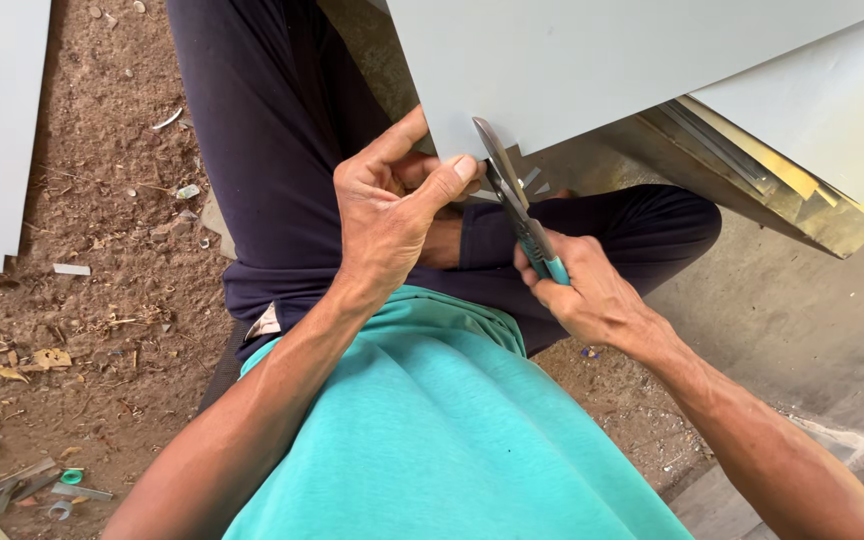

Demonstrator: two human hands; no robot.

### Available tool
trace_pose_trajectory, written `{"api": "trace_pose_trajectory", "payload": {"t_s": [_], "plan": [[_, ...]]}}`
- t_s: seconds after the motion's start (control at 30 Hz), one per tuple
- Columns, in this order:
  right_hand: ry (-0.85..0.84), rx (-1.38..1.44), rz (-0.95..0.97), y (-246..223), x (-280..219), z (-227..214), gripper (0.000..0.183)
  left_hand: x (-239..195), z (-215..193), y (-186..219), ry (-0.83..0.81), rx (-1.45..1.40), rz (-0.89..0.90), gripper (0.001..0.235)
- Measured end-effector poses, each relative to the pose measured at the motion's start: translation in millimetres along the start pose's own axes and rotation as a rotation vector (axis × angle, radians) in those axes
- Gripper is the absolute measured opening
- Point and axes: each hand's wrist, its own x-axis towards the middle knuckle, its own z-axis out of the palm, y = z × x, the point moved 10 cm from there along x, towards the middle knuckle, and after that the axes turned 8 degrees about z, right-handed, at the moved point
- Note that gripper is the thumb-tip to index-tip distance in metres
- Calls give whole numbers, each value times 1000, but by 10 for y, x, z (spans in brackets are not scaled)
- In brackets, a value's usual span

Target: The person sits cross-legged on the ground and uses tin snips to cut a white sheet into smaller pieces. They repeatedly trim the edges of the sheet, separating cut-off strips and placing them on the ground.

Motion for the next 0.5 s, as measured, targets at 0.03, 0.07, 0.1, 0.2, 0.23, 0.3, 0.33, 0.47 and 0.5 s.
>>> {"api": "trace_pose_trajectory", "payload": {"t_s": [0.03, 0.07, 0.1, 0.2, 0.23, 0.3, 0.33, 0.47, 0.5], "plan": [[18, -25, 7, 33, 16, -1, 19, 2, -17, -5, 0, 8, -6, 52], [38, -52, 18, 77, 24, -19, 16, -3, -29, -16, 0, 12, -14, 51], [57, -79, 29, 120, 32, -41, 13, -5, -43, -27, 0, 16, -21, 51], [66, -107, 16, 158, 53, -74, 14, 4, -103, 19, -2, 72, -1, 45], [-3, 9, 13, 165, 39, -31, 19, 0, -106, 22, -1, 73, -5, 45], [-127, 244, 14, 154, 9, 80, 31, 29, -68, -2, -13, 66, -20, 43], [-117, 310, 21, 162, -39, 96, 36, 32, -9, -26, -33, 47, -28, 42], [-7, 451, 17, 197, -276, 374, 55, 35, 240, -153, -71, -15, -43, 40], [30, 454, 14, 219, -299, 420, 59, 28, 272, -196, -64, -24, -48, 40]]}}
